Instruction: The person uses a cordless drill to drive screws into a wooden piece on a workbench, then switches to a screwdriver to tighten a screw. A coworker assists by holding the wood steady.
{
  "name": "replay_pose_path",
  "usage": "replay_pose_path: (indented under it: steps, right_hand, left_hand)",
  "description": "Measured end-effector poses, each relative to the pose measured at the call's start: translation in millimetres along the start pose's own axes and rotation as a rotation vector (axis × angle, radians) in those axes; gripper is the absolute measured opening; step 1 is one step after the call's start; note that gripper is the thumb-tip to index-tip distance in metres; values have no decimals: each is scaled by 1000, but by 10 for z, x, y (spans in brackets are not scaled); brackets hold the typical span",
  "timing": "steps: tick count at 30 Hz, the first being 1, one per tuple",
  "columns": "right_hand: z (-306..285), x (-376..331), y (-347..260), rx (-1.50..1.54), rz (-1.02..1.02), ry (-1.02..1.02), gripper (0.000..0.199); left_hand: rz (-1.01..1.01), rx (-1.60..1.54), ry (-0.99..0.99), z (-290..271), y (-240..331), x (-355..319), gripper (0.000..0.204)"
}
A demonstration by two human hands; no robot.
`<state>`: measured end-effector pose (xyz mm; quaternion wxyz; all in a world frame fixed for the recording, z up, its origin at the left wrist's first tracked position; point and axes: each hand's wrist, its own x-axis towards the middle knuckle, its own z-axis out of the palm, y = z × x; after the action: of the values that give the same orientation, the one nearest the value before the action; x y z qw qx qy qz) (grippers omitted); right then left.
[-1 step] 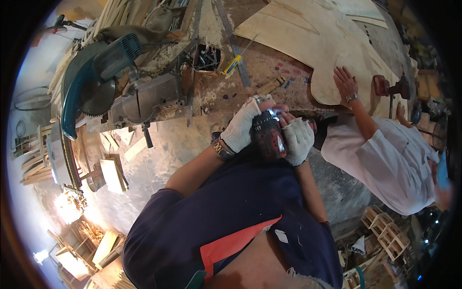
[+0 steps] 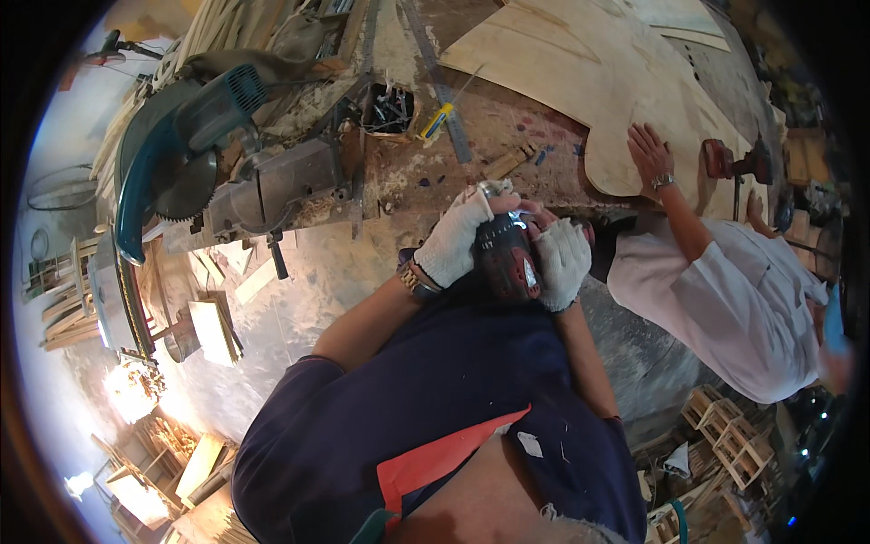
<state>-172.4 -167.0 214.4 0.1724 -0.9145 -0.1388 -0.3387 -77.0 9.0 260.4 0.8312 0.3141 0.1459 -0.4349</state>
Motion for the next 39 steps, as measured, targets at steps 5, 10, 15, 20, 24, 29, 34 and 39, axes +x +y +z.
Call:
replay_pose_path:
  steps: [5, 10, 15, 20, 24, 29, 34, 39]
  right_hand:
    - [137, -279, 82, 321, 486, -82, 26]
    - [396, -643, 224, 286, 428, -160, 25]
    - [564, -984, 307, 351, 351, -4, 28]
    - [432, -929, 277, 497, 551, -187, 32]
    - [239, -701, 281, 280, 228, -166, 33]
    - [283, -640, 272, 231, 268, -206, 32]
    - [318, -771, 297, 307, 319, -198, 32]
    - [334, -755, 296, 343, 335, -198, 31]
  left_hand:
    - [350, 599, -258, 211, -73, -103, 17]
    - [358, 738, -452, 310, -58, -158, 24]
    - [238, 555, -455, 315, -166, -228, 26]
    - [368, 765, -487, 316, -178, -165, 22]
    - [408, 868, -503, 333, -172, -127, 23]
    - [416, 866, -499, 339, -179, -147, 25]
    - [394, 794, -490, 356, -203, -170, 24]
    - [432, 832, -512, 350, -199, -166, 25]
